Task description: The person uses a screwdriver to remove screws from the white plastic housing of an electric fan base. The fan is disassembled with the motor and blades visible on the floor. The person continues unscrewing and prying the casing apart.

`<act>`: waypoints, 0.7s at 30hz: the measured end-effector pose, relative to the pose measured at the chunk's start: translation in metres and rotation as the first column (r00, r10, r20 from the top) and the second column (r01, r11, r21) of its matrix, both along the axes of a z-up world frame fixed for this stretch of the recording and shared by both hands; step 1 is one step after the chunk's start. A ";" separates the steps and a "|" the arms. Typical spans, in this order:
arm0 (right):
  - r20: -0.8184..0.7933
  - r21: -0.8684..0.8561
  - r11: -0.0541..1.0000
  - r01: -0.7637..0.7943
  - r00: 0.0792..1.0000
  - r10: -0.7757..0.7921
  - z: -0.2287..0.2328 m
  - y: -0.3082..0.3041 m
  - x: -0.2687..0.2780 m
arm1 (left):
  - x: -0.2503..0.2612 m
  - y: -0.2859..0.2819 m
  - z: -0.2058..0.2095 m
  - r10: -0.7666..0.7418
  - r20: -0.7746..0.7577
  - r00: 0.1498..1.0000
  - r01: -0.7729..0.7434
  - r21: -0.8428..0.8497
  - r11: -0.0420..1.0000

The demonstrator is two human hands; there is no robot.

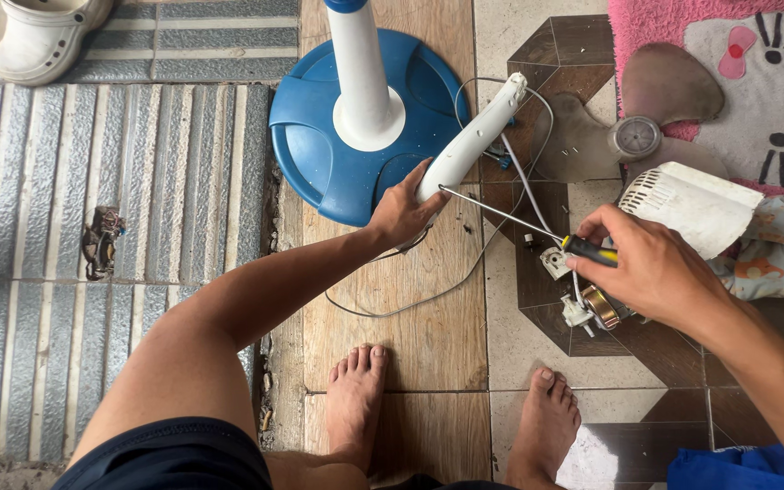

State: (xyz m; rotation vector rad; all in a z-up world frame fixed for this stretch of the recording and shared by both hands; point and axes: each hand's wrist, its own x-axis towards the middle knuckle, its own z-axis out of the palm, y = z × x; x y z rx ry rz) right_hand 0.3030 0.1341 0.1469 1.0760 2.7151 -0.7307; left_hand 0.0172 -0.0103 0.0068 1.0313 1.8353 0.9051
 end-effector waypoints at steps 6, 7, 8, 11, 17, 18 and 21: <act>0.205 -0.033 0.999 0.029 0.979 -0.022 -0.012 -0.001 0.003 | -0.002 -0.003 -0.006 -0.054 0.092 0.994 0.046 0.090 0.995; 0.149 -0.095 0.994 0.062 0.988 -0.047 -0.013 -0.001 0.005 | -0.001 -0.003 -0.007 -0.061 0.072 0.996 0.055 0.082 0.995; 0.089 -0.156 0.984 0.083 0.994 -0.070 -0.014 0.000 0.005 | -0.003 -0.004 -0.009 -0.061 0.046 0.997 0.057 0.077 0.995; -0.150 -0.191 0.982 -0.001 0.988 -0.028 -0.011 0.000 0.009 | -0.004 -0.003 -0.013 -0.046 0.019 0.999 0.045 0.047 0.998; 0.160 -0.032 0.995 0.094 0.983 -0.088 -0.007 -0.001 0.003 | -0.004 0.001 -0.012 0.016 0.000 1.000 -0.016 -0.041 0.999; 0.007 0.000 1.000 0.004 1.000 -0.004 -0.006 -0.001 0.002 | -0.002 0.001 -0.010 0.015 -0.015 1.000 -0.015 -0.028 0.999; -0.278 0.071 0.990 -0.120 0.951 0.135 0.004 0.000 0.002 | 0.002 0.005 -0.005 0.133 0.200 0.971 -0.107 -0.134 0.985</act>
